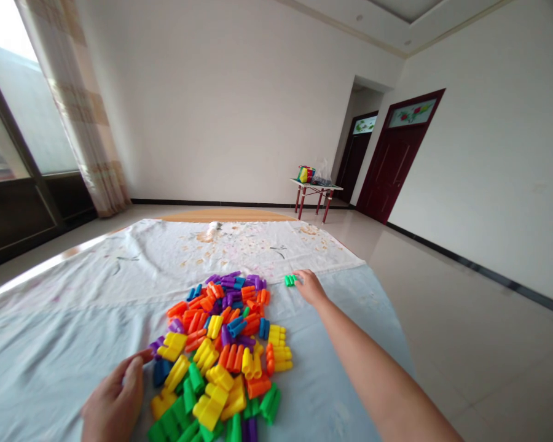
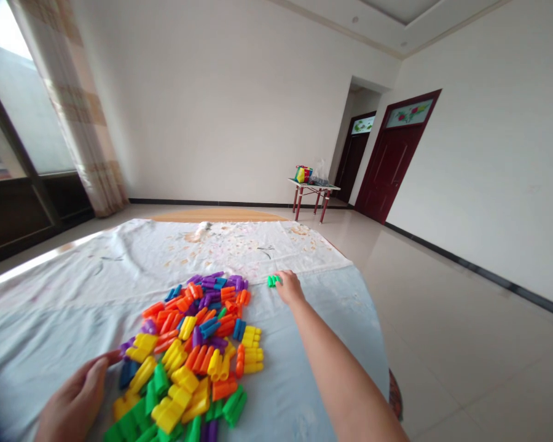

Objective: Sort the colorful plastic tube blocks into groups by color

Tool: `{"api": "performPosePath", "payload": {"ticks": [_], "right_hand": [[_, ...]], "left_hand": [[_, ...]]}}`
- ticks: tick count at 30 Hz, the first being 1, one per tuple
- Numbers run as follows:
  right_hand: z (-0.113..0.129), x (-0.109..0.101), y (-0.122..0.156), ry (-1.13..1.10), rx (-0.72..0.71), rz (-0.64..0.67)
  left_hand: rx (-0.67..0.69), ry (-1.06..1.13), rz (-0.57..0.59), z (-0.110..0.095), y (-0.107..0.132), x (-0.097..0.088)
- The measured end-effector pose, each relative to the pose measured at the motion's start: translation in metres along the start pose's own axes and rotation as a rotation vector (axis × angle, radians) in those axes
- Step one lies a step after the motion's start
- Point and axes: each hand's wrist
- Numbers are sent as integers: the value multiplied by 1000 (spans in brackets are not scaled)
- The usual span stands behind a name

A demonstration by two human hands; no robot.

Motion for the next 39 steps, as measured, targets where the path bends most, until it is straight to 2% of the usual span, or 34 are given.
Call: {"api": "performPosePath", "payload": {"ticks": [6,9,12,16,19,25,27,34,37,39], "right_hand": [[30,-14,58,-138,-99,68],[43,-10,89,-238,-129,113],[50,-1,105,-260,-132,101],[51,6,109,-192,-208,79],[51,2,108,-197,-234,118],[52,-11,109,-337,-228,384],[52,-11,109,-397,-222,427],[42,-10,103,-670,-72,436],[38,-11,102,-675,-91,461],[39,-13,102,-591,-130,403]], "left_hand": [[-57,64,48,-15,7,-2],[-32,37,42,-20,9,-3],[-15,-10,48,-21,9,-3],[-32,-41,58,-23,9,-2],[-35,-50,55,-24,9,-2],[-38,-76,57,-25,10,-2],[-38,-83,62,-27,10,-2],[-73,-116,82,-33,11,-5],[-86,-126,104,-34,11,-6],[-96,-139,121,-35,11,-7]]}}
Point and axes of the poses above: each hand's wrist, its own y-axis away from the middle knuckle, its own x-axis out of the palm, z = x × y, and after that the axes turned 10 degrees about y, right-handed
